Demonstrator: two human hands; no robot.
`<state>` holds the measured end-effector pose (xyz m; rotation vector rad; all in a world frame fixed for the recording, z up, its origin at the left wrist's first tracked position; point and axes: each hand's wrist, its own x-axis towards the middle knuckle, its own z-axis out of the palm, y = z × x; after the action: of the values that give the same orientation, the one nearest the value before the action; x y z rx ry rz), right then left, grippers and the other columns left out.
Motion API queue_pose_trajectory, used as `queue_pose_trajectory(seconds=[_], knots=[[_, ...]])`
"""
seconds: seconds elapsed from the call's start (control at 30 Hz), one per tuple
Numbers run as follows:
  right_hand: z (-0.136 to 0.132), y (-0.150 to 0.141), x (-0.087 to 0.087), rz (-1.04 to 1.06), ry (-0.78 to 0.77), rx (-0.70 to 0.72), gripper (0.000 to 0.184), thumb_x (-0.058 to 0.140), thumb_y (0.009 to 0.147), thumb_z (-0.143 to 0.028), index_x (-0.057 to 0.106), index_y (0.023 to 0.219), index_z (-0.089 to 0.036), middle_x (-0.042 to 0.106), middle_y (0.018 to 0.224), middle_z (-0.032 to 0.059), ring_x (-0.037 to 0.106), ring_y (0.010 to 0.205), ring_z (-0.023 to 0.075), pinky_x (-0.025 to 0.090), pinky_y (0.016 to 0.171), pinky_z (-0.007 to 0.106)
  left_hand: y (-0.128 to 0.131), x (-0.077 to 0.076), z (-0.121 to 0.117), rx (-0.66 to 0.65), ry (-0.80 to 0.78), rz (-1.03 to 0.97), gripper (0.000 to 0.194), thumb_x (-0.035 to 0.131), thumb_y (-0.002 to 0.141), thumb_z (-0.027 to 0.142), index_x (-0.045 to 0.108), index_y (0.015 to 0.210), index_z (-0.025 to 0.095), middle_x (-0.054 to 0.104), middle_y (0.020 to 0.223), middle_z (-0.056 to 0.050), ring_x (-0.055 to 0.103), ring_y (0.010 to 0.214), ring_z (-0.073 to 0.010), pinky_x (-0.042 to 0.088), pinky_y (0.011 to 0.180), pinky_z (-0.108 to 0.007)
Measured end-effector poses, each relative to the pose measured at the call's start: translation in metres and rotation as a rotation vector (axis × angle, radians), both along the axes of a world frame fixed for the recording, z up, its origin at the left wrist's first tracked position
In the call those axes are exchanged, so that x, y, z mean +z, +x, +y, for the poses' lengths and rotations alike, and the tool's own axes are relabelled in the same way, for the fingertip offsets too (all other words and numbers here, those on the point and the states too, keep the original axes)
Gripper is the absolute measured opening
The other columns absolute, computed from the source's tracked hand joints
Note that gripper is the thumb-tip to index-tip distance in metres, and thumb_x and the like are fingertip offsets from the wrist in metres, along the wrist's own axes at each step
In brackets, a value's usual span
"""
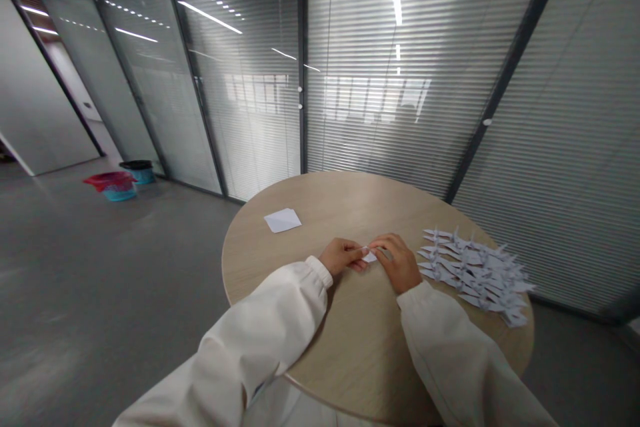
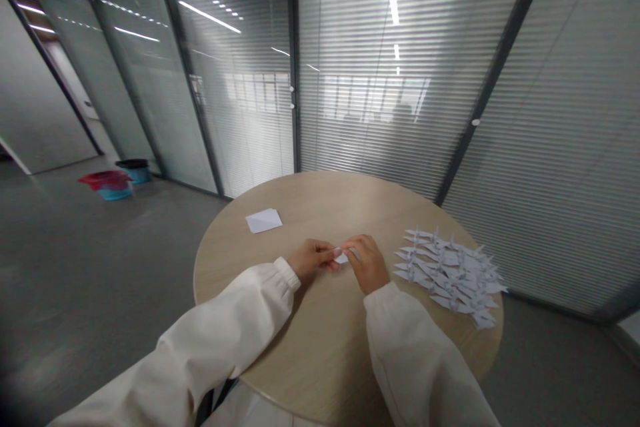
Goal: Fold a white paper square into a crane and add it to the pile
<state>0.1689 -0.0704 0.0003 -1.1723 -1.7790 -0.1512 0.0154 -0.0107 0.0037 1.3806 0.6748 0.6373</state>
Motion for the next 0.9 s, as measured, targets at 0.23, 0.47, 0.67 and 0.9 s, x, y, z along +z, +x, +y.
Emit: queue_pose_trajectory(seconds=[0.23,0.47,0.67,0.9], knots=[[-0.0007,0.0017,0.0002,0.019,-0.005,0.046,0.017,0.045,0.085,-0.024,0.061,0.083,-0.02,0.06,0.082,0.0047,0.053,0.084,0.0182,0.044,0.077,0.034,-0.0015,-0.0047,0.0049,-0.039,-0.112,-0.116,0.039,0.072,0.057,0.042,0.064,0.075,0.007,0.065,0.06,-0.003,0.059,0.057,-0.0104,0.047,0.064,-0.024],[-0.0001,0.0042,-0.0018,-0.008,-0.015,0.111,0.024,0.04,0.087,-0.022,0.063,0.092,-0.021,0.06,0.089,0.0059,0.053,0.089,0.0182,0.045,0.08,0.035,-0.0026,-0.0066,0.0059,-0.006,-0.18,-0.187,0.036,0.074,0.056,0.038,0.065,0.071,0.007,0.066,0.063,-0.004,0.06,0.058,-0.0099,0.047,0.065,-0.022],[-0.0014,0.0039,-0.0013,-0.04,0.019,0.129,0.026,0.039,0.087,-0.018,0.063,0.095,-0.022,0.059,0.09,0.0062,0.052,0.089,0.0184,0.046,0.079,0.036,-0.0023,-0.0066,0.0045,0.007,-0.224,-0.226,0.038,0.076,0.051,0.036,0.066,0.073,0.007,0.067,0.065,-0.005,0.061,0.059,-0.0102,0.049,0.066,-0.021],[-0.0028,0.0021,0.0003,-0.131,0.071,0.176,0.029,0.039,0.085,-0.013,0.061,0.101,-0.023,0.058,0.093,0.0072,0.05,0.09,0.0189,0.046,0.078,0.037,-0.002,-0.0103,0.006,0.036,-0.226,-0.259,0.034,0.074,0.057,0.035,0.066,0.072,0.006,0.067,0.066,-0.007,0.062,0.059,-0.0108,0.051,0.067,-0.022]])
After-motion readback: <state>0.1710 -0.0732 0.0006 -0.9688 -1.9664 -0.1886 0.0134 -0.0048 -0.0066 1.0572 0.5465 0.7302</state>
